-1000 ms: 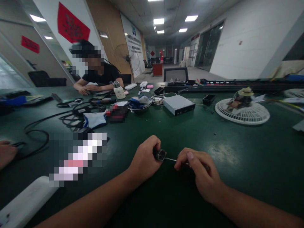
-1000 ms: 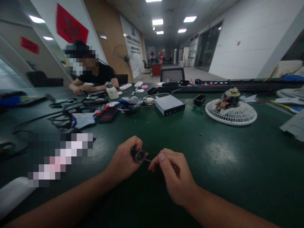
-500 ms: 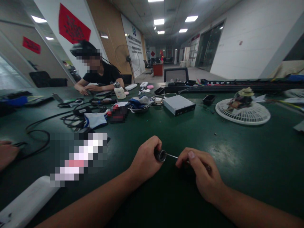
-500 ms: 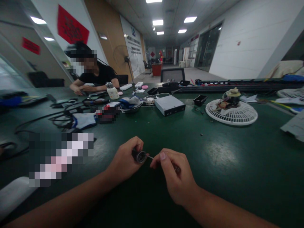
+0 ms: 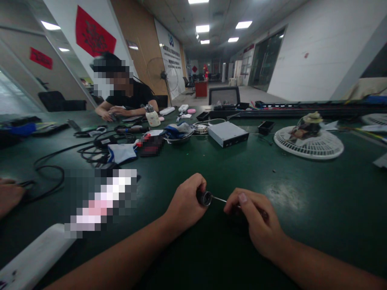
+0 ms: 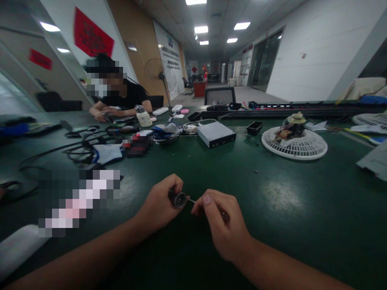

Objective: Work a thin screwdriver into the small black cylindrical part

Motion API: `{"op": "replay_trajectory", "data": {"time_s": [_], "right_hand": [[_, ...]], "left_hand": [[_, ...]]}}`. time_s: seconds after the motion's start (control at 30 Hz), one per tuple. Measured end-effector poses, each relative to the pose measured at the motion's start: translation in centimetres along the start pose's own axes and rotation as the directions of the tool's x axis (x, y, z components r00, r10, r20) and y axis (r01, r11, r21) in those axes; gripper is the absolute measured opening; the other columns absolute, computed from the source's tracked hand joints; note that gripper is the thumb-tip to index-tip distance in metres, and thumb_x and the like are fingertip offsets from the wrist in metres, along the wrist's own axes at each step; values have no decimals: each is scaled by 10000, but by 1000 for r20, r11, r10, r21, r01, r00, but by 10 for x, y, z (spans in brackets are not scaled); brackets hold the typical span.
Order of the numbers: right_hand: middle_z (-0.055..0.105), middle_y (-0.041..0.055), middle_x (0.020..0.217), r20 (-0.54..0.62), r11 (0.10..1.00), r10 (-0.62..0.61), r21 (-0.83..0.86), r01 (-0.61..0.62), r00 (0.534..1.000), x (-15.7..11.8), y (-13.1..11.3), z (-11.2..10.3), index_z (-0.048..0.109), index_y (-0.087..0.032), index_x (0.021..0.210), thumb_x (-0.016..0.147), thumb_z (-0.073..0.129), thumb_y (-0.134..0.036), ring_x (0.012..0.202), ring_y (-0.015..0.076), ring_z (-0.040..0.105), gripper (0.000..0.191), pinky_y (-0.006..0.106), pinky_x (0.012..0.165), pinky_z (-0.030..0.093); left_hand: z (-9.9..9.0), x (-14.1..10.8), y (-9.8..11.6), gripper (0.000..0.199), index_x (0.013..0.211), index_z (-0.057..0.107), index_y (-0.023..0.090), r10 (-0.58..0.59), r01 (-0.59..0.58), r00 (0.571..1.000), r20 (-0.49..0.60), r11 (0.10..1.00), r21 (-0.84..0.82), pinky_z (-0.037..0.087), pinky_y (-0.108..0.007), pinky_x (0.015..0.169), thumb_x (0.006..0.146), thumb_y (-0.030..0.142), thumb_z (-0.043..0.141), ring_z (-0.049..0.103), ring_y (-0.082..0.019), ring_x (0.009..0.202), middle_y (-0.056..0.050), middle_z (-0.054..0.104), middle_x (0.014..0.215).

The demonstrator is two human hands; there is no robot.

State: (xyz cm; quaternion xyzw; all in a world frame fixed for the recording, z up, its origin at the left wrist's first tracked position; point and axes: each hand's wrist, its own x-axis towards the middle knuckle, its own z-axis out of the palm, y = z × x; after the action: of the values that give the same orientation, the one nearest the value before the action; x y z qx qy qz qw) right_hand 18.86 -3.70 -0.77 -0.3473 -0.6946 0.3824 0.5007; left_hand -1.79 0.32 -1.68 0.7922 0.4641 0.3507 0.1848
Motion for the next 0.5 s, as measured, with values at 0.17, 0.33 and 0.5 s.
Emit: {"op": "replay_trajectory", "data": {"time_s": [0.17, 0.33, 0.5], "right_hand": [[669, 37, 741, 106, 998, -63, 34, 60, 992, 0, 0, -1, 730, -170, 819, 1066, 394, -352, 683, 146, 610, 455, 285, 635, 432], [631, 19, 671, -5, 1000, 4, -3, -4, 1000, -2, 2, -1, 691, -177, 730, 1075, 376, -353, 624, 134, 581, 499, 280, 594, 411], [662, 35, 761, 96, 998, -63, 31, 60, 993, -1, 0, -2, 718, -176, 841, 1069, 386, -346, 701, 145, 612, 437, 286, 638, 437]], "left_hand": [[-1, 0, 2, 250, 762, 394, 212, -5, 5, 1000, -1, 1000, 11, 330, -267, 596, 728, 69, 596, 448, -118, 656, 40, 495, 753], [-2, 0, 2, 237, 781, 412, 211, -11, 11, 1000, 24, 1000, 9, 336, -269, 599, 729, 75, 598, 469, -124, 677, 31, 514, 784], [-1, 0, 0, 254, 770, 402, 211, 0, 0, 1000, -1, 1000, 14, 327, -272, 595, 720, 70, 607, 454, -121, 663, 34, 506, 765]]}}
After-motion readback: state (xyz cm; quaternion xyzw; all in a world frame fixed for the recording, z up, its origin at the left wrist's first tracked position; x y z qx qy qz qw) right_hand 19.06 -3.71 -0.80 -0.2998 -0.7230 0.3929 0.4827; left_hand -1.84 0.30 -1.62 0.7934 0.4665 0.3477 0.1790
